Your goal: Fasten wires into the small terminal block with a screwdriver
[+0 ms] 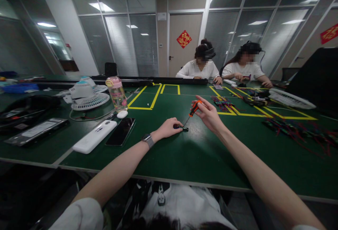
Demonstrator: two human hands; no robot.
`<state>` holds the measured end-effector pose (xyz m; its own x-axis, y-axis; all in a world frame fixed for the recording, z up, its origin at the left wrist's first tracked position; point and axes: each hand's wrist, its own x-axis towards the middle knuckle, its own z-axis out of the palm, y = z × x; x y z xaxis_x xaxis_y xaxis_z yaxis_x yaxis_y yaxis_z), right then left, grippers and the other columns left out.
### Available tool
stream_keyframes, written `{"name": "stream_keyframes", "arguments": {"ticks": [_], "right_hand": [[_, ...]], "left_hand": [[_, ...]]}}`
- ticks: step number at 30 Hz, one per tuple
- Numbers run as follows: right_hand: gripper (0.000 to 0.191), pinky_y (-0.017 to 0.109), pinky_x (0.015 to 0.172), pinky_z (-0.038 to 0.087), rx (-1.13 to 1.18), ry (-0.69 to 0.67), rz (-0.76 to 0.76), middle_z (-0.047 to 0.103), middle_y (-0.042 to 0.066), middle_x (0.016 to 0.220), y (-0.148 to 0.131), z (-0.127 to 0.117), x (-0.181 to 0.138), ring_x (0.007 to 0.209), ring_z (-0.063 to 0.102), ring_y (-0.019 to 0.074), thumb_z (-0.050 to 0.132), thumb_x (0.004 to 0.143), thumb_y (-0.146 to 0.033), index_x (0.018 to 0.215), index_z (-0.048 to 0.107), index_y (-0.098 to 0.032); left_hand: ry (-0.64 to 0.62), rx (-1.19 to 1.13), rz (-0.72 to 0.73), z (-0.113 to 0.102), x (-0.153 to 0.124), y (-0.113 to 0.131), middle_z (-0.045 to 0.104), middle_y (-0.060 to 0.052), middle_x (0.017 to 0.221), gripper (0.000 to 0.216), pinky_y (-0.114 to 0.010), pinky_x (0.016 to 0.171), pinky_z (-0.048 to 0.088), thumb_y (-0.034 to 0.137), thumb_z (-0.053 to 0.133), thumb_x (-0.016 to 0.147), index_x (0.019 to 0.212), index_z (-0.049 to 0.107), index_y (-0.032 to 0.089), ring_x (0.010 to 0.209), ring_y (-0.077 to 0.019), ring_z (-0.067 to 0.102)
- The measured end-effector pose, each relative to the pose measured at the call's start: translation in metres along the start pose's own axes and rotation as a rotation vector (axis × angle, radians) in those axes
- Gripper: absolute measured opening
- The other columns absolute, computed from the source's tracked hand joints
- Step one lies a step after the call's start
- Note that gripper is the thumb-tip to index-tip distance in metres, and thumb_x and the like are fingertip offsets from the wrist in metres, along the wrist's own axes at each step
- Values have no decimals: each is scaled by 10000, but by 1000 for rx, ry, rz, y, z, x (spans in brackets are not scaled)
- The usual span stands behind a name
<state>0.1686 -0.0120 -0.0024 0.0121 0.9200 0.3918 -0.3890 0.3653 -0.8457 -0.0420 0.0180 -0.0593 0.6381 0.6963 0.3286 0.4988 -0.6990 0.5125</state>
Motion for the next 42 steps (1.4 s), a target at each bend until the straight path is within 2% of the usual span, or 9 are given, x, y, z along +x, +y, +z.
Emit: {"name": "stream_keyframes", "arguments": {"ticks": [6, 13, 16, 19, 23, 30, 36, 42], "right_hand": [[397, 393, 905, 536, -30, 19, -13, 663, -29, 815, 0, 1, 0, 811, 648, 139, 823, 669, -357, 1053, 730, -319], [399, 455, 954, 524, -26, -29, -28, 683, 3, 945, -3, 3, -1, 937, 655, 183, 787, 722, -382, 1102, 690, -313], [329, 462, 953, 523, -34, -54, -52, 683, 6, 980, -2, 2, -1, 957, 657, 187, 764, 749, -397, 1056, 678, -317], [251, 438, 927, 533, -13, -65, -63, 686, -2, 978, -2, 2, -1, 973, 659, 190, 763, 750, -404, 964, 669, -311], [244, 387, 890, 538, 10, -59, -42, 694, 1, 971, -1, 2, -1, 985, 649, 192, 770, 734, -400, 934, 674, -298], [240, 305, 835, 524, -107, 1, -90, 658, -33, 888, 4, -1, 0, 832, 632, 134, 771, 734, -400, 949, 692, -328], [319, 369, 913, 515, -71, -47, -65, 693, 3, 980, 2, -2, 0, 951, 656, 172, 756, 754, -424, 1053, 692, -330], [333, 405, 924, 517, -41, -24, -45, 707, 12, 992, 2, 0, 0, 974, 662, 195, 754, 745, -426, 1054, 691, -321]], "left_hand": [[-1, 7, -8, 0, 0, 0, 614, -38, 919, 187, -279, 792, 457, 319, 662, 867, 991, 740, 203, 844, -173, 589], [-16, -14, -4, 0, 0, -3, 607, -44, 946, 217, -289, 796, 455, 351, 648, 877, 1014, 733, 206, 849, -175, 574], [-19, -16, -8, 0, 0, -4, 605, -44, 953, 223, -288, 796, 455, 357, 645, 880, 1023, 734, 211, 850, -173, 571], [-9, -8, -2, 1, 0, -3, 605, -41, 935, 217, -282, 800, 452, 344, 657, 873, 1016, 739, 203, 848, -170, 578], [0, -4, -8, 1, 0, -1, 604, -39, 918, 203, -276, 795, 449, 323, 667, 864, 1003, 742, 195, 843, -170, 583], [-5, -14, -11, 1, 0, -2, 602, -35, 928, 194, -270, 773, 449, 318, 667, 864, 1001, 734, 198, 833, -165, 571], [-11, -8, -14, -1, 0, 0, 604, -42, 938, 208, -285, 799, 453, 338, 653, 874, 1001, 737, 197, 842, -171, 572], [-9, -10, -28, -1, 0, 2, 609, -42, 936, 200, -282, 784, 460, 332, 657, 866, 995, 740, 204, 843, -173, 572]]}}
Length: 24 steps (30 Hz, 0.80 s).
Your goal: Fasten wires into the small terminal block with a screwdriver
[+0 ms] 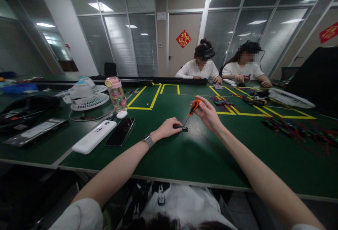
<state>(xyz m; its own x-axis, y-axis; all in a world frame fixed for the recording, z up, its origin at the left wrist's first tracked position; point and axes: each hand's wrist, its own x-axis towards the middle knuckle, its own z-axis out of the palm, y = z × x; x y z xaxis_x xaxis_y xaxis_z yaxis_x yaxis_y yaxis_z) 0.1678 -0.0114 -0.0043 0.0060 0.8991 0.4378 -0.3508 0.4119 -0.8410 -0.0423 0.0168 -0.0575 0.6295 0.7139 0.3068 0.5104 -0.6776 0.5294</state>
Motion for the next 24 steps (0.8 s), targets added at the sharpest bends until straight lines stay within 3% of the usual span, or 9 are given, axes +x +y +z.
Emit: {"name": "stream_keyframes", "arguments": {"ticks": [6, 10, 18, 24], "right_hand": [[257, 300, 827, 525, -37, 50, -22, 664, -25, 876, 3, -2, 2, 841, 631, 136, 769, 727, -397, 966, 713, -321], [250, 312, 821, 518, -55, 81, -31, 646, -35, 818, 4, -6, 4, 816, 623, 138, 781, 705, -424, 921, 706, -323], [313, 395, 943, 495, -18, 19, -6, 700, 2, 944, 1, -5, 3, 944, 652, 177, 756, 739, -433, 1026, 695, -325], [324, 354, 864, 528, 36, 36, 36, 707, 9, 946, -1, 0, 1, 941, 648, 180, 781, 706, -421, 1002, 713, -309]], "left_hand": [[2, -4, 2, 1, 0, -1, 607, -42, 927, 200, -279, 777, 457, 326, 659, 866, 995, 739, 196, 838, -173, 575], [0, -2, -6, 1, 0, 0, 605, -40, 930, 194, -277, 774, 458, 323, 658, 866, 994, 739, 201, 837, -171, 574], [-10, -3, -1, -1, 0, 1, 603, -46, 940, 200, -286, 788, 459, 330, 653, 874, 998, 739, 199, 847, -177, 574], [-3, 8, -4, 0, 0, 1, 604, -44, 942, 200, -284, 793, 458, 326, 655, 871, 1005, 739, 203, 848, -176, 576]]}}
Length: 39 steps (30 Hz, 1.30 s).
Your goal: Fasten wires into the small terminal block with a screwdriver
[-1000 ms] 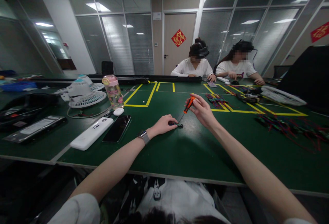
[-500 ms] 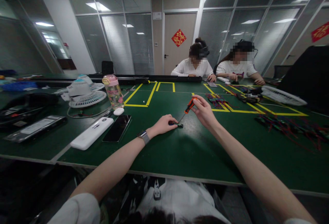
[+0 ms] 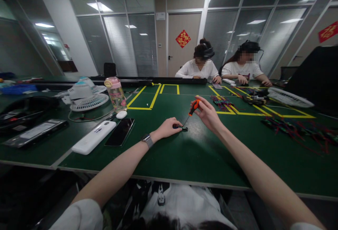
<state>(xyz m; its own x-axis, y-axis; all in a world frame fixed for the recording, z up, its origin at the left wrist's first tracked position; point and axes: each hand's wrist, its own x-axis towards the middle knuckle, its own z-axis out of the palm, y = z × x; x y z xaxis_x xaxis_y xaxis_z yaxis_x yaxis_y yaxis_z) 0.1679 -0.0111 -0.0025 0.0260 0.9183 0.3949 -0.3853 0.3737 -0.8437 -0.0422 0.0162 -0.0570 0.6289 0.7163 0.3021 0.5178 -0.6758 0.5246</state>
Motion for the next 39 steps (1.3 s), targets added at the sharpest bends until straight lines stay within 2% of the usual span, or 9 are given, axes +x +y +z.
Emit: {"name": "stream_keyframes", "arguments": {"ticks": [6, 10, 19, 23, 27, 29, 34, 39], "right_hand": [[241, 248, 755, 510, 15, 61, -27, 660, -28, 829, 2, -2, 2, 783, 601, 111, 825, 658, -384, 864, 740, -293], [217, 247, 731, 502, 8, 55, -26, 637, -33, 777, 2, -5, 4, 757, 583, 110, 818, 670, -391, 847, 738, -294], [301, 330, 901, 491, -8, 3, -43, 713, 5, 942, 5, -9, 5, 949, 643, 160, 761, 747, -415, 1022, 717, -301], [284, 328, 873, 503, -36, 11, -46, 718, 19, 951, 5, -7, 5, 957, 649, 177, 748, 753, -437, 990, 723, -284], [255, 293, 808, 511, -40, 19, -44, 696, -11, 880, 5, -8, 5, 852, 636, 143, 769, 731, -418, 948, 727, -291], [257, 306, 823, 513, -32, 4, -37, 687, -15, 847, 4, -9, 5, 830, 633, 139, 774, 729, -403, 954, 727, -287], [347, 393, 926, 498, 47, -81, 25, 723, 20, 946, 0, -9, 4, 938, 661, 182, 769, 739, -402, 1060, 705, -285], [300, 372, 915, 498, 66, -85, 29, 726, 22, 950, 0, -7, 4, 980, 653, 185, 769, 735, -405, 999, 712, -273]], "left_hand": [[-6, 1, 18, 0, 0, -1, 604, -44, 943, 202, -288, 797, 457, 323, 648, 877, 1011, 737, 202, 852, -178, 580], [-7, -17, 6, -1, 0, -1, 604, -42, 936, 190, -282, 772, 457, 320, 654, 872, 994, 741, 203, 835, -173, 579], [-5, -54, -13, -1, -1, 1, 611, -42, 931, 211, -277, 765, 464, 334, 648, 866, 981, 741, 184, 837, -174, 588], [-14, -67, -18, -2, -1, 1, 610, -40, 931, 229, -281, 757, 469, 360, 651, 863, 982, 739, 185, 839, -177, 587], [-15, -65, -12, -2, -1, 1, 609, -43, 943, 205, -283, 758, 474, 320, 662, 846, 977, 737, 181, 828, -173, 585], [-15, -60, -6, -2, -1, 1, 612, -43, 949, 196, -282, 763, 475, 296, 657, 844, 980, 738, 180, 830, -172, 588], [-26, -53, -8, -4, -1, 3, 617, -48, 964, 200, -286, 790, 477, 304, 642, 863, 991, 742, 187, 861, -180, 594], [-14, -60, -4, -2, 0, -2, 613, -47, 965, 216, -287, 806, 468, 334, 632, 879, 1008, 744, 201, 863, -177, 590]]}}
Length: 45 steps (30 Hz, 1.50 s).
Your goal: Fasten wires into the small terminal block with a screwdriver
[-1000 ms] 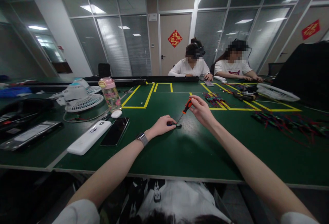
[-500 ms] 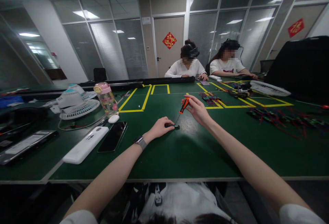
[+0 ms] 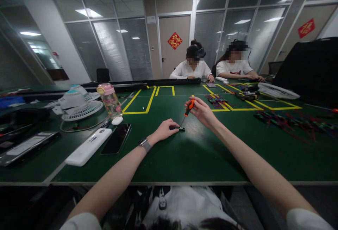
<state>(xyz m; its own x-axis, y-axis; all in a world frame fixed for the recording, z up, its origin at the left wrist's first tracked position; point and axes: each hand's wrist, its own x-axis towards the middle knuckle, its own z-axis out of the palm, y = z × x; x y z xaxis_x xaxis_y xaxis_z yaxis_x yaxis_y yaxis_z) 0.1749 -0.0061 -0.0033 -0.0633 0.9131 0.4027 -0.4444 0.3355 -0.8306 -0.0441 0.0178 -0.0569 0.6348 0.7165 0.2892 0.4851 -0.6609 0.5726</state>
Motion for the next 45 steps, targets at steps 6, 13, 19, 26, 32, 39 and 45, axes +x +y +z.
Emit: {"name": "stream_keyframes", "arguments": {"ticks": [6, 13, 19, 26, 32, 39, 45], "right_hand": [[257, 354, 865, 508, -20, 39, 18, 677, -25, 807, 0, -5, 2, 785, 629, 133, 779, 723, -384, 948, 712, -281], [317, 395, 927, 509, 38, -6, 34, 718, 6, 911, 0, -6, 4, 890, 666, 170, 770, 725, -392, 1013, 697, -281], [265, 374, 878, 530, -15, 42, 18, 701, 7, 883, 0, -5, 3, 889, 644, 175, 753, 730, -424, 934, 698, -263], [262, 383, 882, 520, -63, 19, 6, 662, -9, 811, -4, -3, 0, 806, 625, 150, 755, 748, -409, 965, 711, -267], [294, 422, 894, 526, -19, 30, 1, 702, 2, 864, -3, -3, 1, 872, 656, 190, 776, 711, -435, 944, 682, -283], [269, 295, 823, 519, -41, 72, -2, 683, -20, 855, -2, -3, 1, 852, 626, 135, 790, 699, -429, 911, 720, -280], [326, 363, 932, 487, -84, 39, -12, 707, 2, 898, -1, -4, 2, 891, 654, 161, 753, 742, -428, 1032, 700, -292]], "left_hand": [[14, -4, -11, 1, 1, -1, 607, -45, 945, 207, -284, 791, 464, 308, 648, 871, 1007, 747, 188, 844, -174, 589], [0, -24, -24, -1, 1, 3, 617, -46, 950, 203, -286, 793, 470, 301, 656, 861, 997, 747, 182, 852, -177, 593], [-5, 7, -26, -2, 1, 5, 624, -49, 960, 210, -288, 806, 473, 310, 650, 860, 1005, 746, 193, 857, -177, 596], [7, -7, -24, -1, 0, 5, 630, -50, 943, 221, -292, 786, 475, 322, 648, 857, 1000, 750, 187, 841, -181, 596], [9, 2, -12, -1, 1, 4, 624, -48, 934, 220, -282, 775, 465, 325, 648, 862, 1005, 748, 191, 834, -175, 589], [12, 13, -17, 0, 1, 4, 619, -47, 925, 222, -288, 767, 461, 324, 652, 864, 1007, 748, 184, 823, -177, 589], [1, 5, -27, -1, 1, 4, 610, -43, 926, 207, -280, 763, 458, 303, 660, 861, 1010, 744, 186, 829, -172, 583]]}}
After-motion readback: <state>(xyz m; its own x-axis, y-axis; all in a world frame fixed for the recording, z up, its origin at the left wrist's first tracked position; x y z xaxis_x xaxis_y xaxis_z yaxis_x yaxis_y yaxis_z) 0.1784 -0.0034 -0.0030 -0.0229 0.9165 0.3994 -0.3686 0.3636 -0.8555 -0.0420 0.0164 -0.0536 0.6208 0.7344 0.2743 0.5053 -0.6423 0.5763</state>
